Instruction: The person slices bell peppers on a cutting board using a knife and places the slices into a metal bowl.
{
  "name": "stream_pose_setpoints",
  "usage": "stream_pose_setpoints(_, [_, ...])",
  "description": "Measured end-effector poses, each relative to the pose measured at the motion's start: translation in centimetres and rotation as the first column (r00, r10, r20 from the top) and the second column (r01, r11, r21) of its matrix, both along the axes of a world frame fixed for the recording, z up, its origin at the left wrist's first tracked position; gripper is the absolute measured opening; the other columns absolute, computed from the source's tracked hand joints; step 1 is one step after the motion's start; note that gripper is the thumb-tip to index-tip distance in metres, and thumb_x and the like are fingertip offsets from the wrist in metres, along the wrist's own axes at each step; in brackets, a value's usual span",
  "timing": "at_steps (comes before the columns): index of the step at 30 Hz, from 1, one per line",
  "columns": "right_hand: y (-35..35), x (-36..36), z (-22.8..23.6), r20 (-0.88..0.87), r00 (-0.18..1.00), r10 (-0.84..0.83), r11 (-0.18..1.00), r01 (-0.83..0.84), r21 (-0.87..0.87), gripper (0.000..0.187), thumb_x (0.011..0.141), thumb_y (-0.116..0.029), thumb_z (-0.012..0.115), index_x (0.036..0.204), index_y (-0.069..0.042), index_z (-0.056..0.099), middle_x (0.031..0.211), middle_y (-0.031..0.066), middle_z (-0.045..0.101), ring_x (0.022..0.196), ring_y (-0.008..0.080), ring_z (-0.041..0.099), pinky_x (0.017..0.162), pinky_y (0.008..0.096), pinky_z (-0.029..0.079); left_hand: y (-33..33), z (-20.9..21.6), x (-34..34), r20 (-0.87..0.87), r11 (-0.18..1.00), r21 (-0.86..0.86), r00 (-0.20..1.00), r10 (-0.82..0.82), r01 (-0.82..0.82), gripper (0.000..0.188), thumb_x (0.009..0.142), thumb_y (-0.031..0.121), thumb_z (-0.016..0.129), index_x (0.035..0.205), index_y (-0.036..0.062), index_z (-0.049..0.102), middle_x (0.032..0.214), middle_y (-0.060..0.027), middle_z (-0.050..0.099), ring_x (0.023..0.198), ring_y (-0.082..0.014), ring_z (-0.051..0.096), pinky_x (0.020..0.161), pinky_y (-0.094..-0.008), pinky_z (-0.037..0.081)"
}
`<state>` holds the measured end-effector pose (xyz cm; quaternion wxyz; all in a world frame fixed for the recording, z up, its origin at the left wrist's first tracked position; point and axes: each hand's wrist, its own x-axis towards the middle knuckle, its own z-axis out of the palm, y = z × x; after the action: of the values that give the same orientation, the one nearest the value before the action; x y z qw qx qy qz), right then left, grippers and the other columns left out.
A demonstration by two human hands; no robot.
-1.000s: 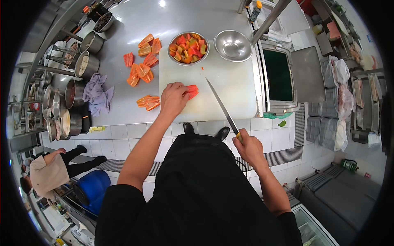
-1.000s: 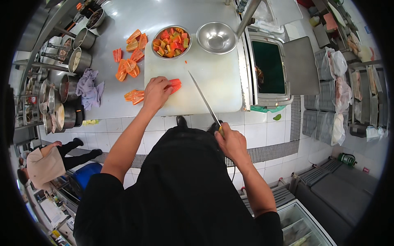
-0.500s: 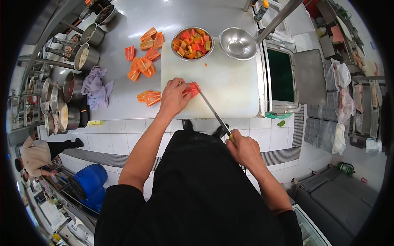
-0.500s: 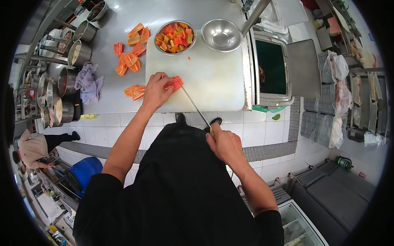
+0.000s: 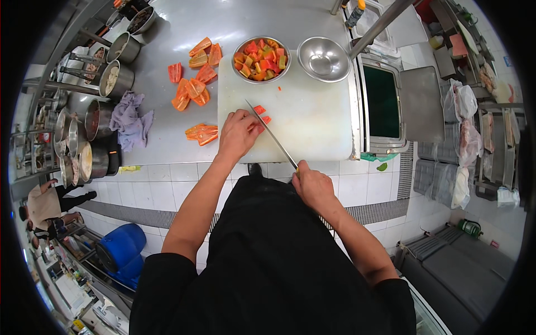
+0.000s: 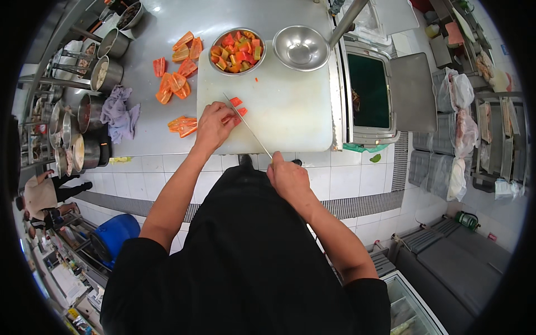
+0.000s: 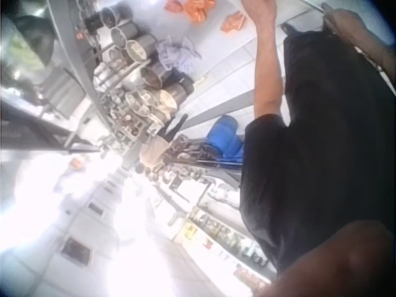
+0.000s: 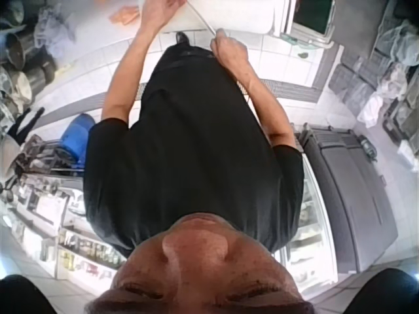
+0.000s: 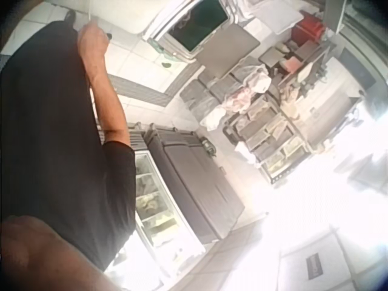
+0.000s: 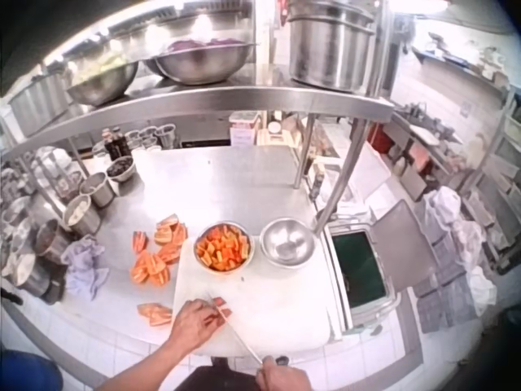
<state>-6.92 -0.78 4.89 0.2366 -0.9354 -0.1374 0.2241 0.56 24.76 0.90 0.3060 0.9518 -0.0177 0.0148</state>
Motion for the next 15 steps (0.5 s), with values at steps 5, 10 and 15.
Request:
stream_pose_setpoints(5, [-0.4, -0.3, 1.6, -0.006, 1.000, 0.018, 0.999, -0.017, 0.041, 0.026, 0.101, -0.027, 0.060, 0.105, -0.003, 0.051, 0.074, 0.0229, 0.069, 0.072, 0.0450, 0.069, 0.069, 0.0555, 0.054, 1.0, 0.3, -0.8, 0.041, 0.995, -0.101, 0.999, 0.026, -0.022, 0.023, 0.082, 0.016, 0.076, 0.103, 0.0067, 0.075, 0.113, -0.0107, 0.064, 0.109, -0.0317, 0.061, 0.095, -0.0419, 0.051])
stream_pose_setpoints(10, [-1.6, -2.2, 5.3, -0.058, 0.996, 0.065, 0.998, -0.066, -0.013, 0.022, 0.100, -0.025, 0.061, 0.102, -0.004, 0.053, 0.067, 0.0201, 0.067, 0.067, 0.0415, 0.070, 0.065, 0.0534, 0.055, 2.2, -0.9, -1.7, 0.066, 0.997, -0.070, 0.997, 0.044, -0.040, 0.020, 0.082, 0.014, 0.075, 0.098, 0.0029, 0.072, 0.109, -0.0110, 0.065, 0.108, -0.0320, 0.061, 0.094, -0.0422, 0.051])
stream_pose_setpoints(15, [0.4, -1.9, 0.3, 0.013, 0.998, 0.061, 0.998, -0.061, -0.019, 0.023, 0.100, -0.025, 0.060, 0.104, -0.004, 0.053, 0.067, 0.0199, 0.068, 0.068, 0.0417, 0.070, 0.066, 0.0536, 0.055, 1.4, -0.8, -1.4, 0.065, 0.998, -0.057, 0.997, 0.033, -0.030, 0.015, 0.082, 0.011, 0.074, 0.095, 0.0031, 0.072, 0.104, -0.0109, 0.066, 0.104, -0.0329, 0.061, 0.092, -0.0435, 0.051])
